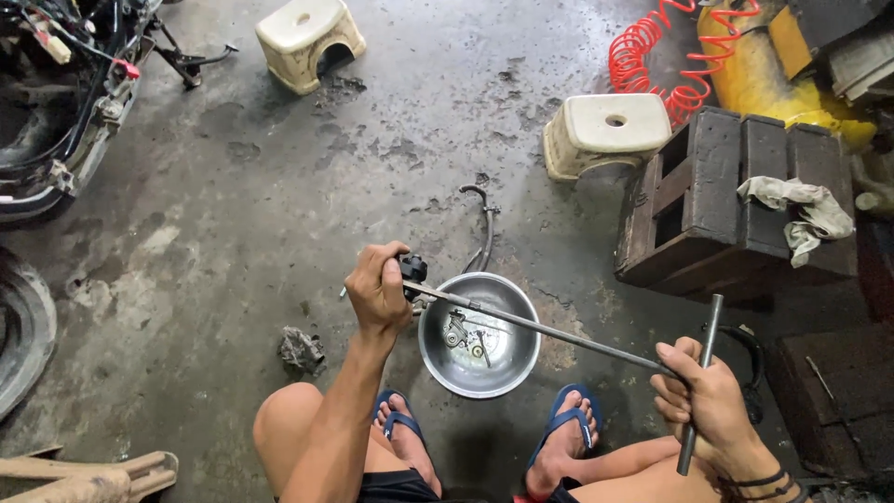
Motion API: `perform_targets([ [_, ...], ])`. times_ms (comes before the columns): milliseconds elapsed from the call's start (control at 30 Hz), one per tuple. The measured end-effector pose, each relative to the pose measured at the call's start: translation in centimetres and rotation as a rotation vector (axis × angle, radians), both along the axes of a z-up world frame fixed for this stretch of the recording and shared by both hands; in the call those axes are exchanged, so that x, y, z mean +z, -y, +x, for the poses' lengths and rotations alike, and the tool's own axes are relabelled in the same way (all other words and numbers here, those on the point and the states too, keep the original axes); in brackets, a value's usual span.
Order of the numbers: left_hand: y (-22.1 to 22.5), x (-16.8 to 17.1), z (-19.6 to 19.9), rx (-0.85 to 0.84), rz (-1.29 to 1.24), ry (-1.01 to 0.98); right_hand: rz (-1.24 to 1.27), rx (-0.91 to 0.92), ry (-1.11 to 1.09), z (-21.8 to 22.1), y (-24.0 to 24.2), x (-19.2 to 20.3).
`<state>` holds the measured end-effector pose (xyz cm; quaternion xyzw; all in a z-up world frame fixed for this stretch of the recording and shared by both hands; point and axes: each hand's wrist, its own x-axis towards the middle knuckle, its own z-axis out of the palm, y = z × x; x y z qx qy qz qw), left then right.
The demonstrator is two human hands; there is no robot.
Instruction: The person is using a metal rod to apply leverage and tighten or loosen a mechanical component from a motorcycle.
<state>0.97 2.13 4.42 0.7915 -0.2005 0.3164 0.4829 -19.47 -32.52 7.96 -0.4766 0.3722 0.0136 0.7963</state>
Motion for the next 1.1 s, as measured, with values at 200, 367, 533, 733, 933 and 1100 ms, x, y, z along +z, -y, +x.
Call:
perform_targets([
  [200, -0.2, -0.1, 0.2, 0.015, 0.021, -0.020, -0.162, 0.012, 0.066, 0.4, -0.1, 0.0],
  [367, -0.2, -0.2, 0.0, 0.032, -0.005, -0.116, -0.502, -0.021, 0.261, 0.3, 0.3, 0.3],
  [533, -0.4, 0.4, -0.4, -0.093, -0.006, -0.270, -0.976, 0.084, 0.351, -1.0, 1.5, 0.0],
  [733, -0.4, 2.2, -0.8, -0.154, -0.075, -0.294, -0.853, 0.051, 0.404, -2.3, 2.3, -0.6],
  [933, -1.2, 1.6, 0.0, -0.133, -0.452, -0.598, -0.690, 0.126, 0.461, -4.0, 2.4, -0.9],
  [1100, -2.1, 2.3, 0.6, -0.150, -0.666, -0.695, -0.601, 0.167, 0.442, -4.8, 1.9, -0.6],
])
